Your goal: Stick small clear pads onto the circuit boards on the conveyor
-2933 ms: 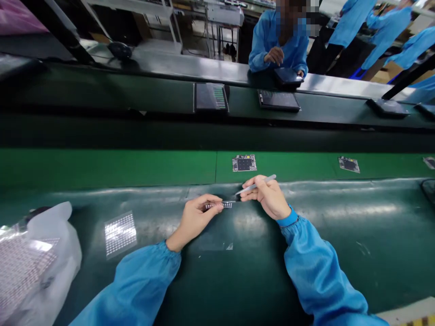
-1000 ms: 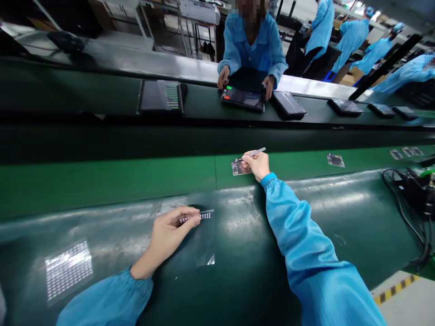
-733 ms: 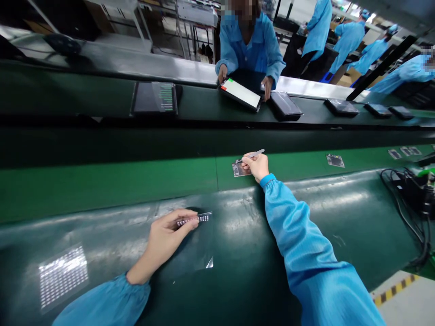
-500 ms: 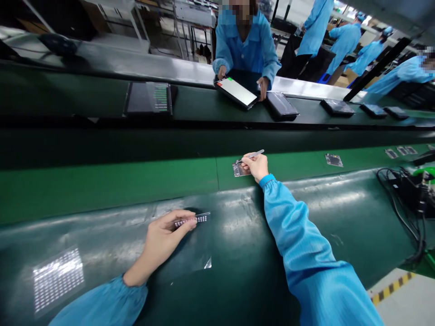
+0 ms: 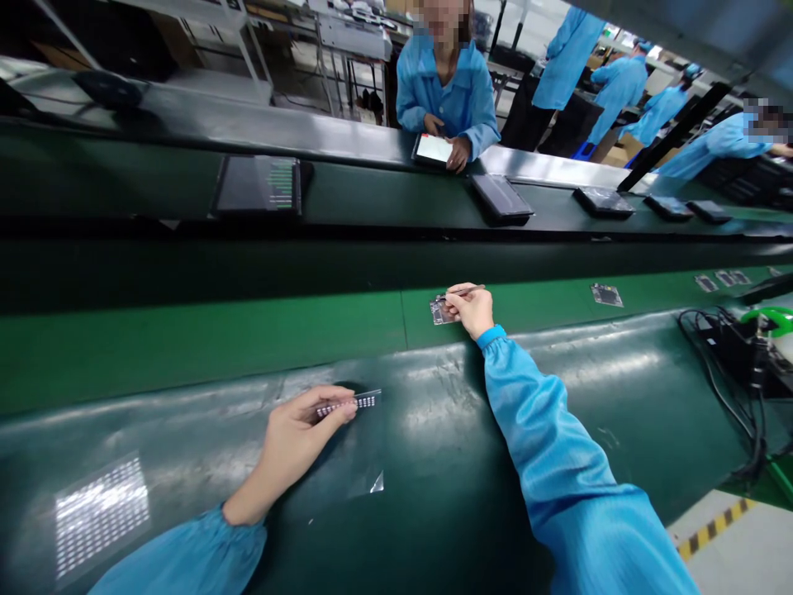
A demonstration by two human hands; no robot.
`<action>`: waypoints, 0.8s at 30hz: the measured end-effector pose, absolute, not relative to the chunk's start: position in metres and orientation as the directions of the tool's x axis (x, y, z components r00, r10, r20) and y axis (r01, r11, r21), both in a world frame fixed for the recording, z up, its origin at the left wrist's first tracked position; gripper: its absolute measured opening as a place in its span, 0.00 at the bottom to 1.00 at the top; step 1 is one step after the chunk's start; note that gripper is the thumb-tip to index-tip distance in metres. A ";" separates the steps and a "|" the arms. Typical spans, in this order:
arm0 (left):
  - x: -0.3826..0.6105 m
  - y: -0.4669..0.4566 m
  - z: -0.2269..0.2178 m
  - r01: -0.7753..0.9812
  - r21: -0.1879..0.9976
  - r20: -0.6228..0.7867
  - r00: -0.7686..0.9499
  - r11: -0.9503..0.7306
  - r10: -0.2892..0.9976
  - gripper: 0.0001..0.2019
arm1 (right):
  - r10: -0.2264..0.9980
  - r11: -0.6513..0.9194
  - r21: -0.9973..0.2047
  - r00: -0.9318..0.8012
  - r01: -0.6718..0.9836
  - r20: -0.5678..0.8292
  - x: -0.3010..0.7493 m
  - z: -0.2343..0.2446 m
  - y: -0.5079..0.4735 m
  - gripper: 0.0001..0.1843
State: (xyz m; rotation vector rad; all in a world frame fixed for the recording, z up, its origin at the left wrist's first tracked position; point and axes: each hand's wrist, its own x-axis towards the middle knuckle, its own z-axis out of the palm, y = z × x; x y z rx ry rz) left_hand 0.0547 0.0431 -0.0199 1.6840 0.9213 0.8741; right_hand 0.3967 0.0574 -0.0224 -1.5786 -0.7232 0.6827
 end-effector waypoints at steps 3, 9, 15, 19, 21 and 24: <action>0.054 0.044 -0.021 0.189 0.957 0.115 0.452 -0.220 0.885 0.04 | 0.770 -0.095 -0.992 0.637 0.081 -0.022 0.400 -0.024 0.056 0.18; 0.054 0.044 -0.020 0.196 0.959 0.094 0.455 -0.203 0.885 0.05 | 0.765 -0.093 -0.992 0.643 0.087 -0.016 0.406 -0.027 0.055 0.19; 0.055 0.045 -0.017 0.199 0.963 0.076 0.448 -0.182 0.891 0.06 | 0.701 0.032 -0.993 0.706 0.117 0.106 0.396 -0.010 0.041 0.20; 0.055 0.047 -0.015 0.198 0.964 0.069 0.457 -0.177 0.887 0.07 | 0.690 0.179 -0.981 0.701 0.072 0.178 0.345 -0.003 0.024 0.18; 0.055 0.049 -0.014 0.205 0.964 0.058 0.460 -0.169 0.886 0.07 | 0.745 0.195 -0.981 0.653 -0.015 0.138 0.311 -0.008 0.022 0.17; 0.054 0.051 -0.013 0.210 0.964 0.048 0.463 -0.162 0.885 0.08 | 0.810 0.210 -0.966 0.580 -0.151 0.085 0.269 -0.019 0.027 0.19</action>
